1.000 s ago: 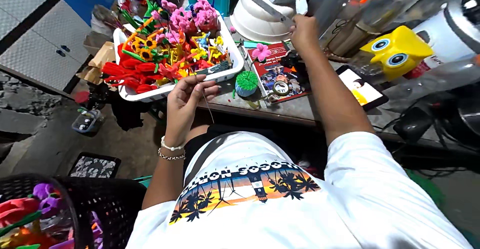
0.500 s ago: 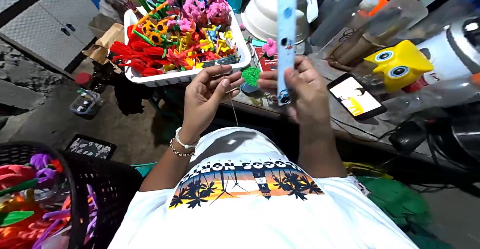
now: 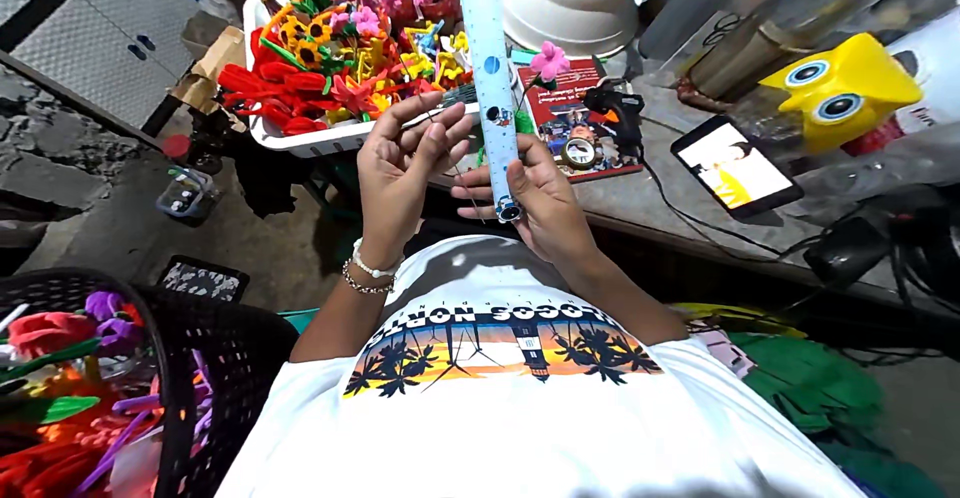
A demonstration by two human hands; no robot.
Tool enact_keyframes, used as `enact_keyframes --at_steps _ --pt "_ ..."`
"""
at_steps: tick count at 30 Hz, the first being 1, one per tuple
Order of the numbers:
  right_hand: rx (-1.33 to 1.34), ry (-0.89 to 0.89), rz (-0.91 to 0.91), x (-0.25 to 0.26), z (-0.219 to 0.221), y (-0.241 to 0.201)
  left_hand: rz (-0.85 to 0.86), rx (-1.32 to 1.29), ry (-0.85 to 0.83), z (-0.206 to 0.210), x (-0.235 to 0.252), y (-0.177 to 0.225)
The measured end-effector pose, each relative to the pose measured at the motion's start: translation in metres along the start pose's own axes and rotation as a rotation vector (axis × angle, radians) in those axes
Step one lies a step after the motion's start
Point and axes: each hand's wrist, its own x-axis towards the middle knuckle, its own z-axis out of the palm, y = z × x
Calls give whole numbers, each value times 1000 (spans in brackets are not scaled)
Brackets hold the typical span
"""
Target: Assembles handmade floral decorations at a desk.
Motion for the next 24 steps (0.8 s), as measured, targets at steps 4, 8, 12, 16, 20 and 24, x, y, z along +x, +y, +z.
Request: enact_keyframes --at_steps 4,8,12,16,20,24 --pt "26 -22 40 -1 2 3 2 35 1 0 0 -2" --pt "34 -39 68 -3 3 3 6 42 27 0 3 -5" --pt "45 -55 86 -4 5 3 41 36 56 1 8 -6" --pt "57 -83 104 -5 5 4 40 42 64 -2 9 -5" --pt "50 -101 105 -7 6 4 46 55 58 -4 8 -6" --pt "51 -108 95 -7 5 5 57 65 58 -3 8 -5"
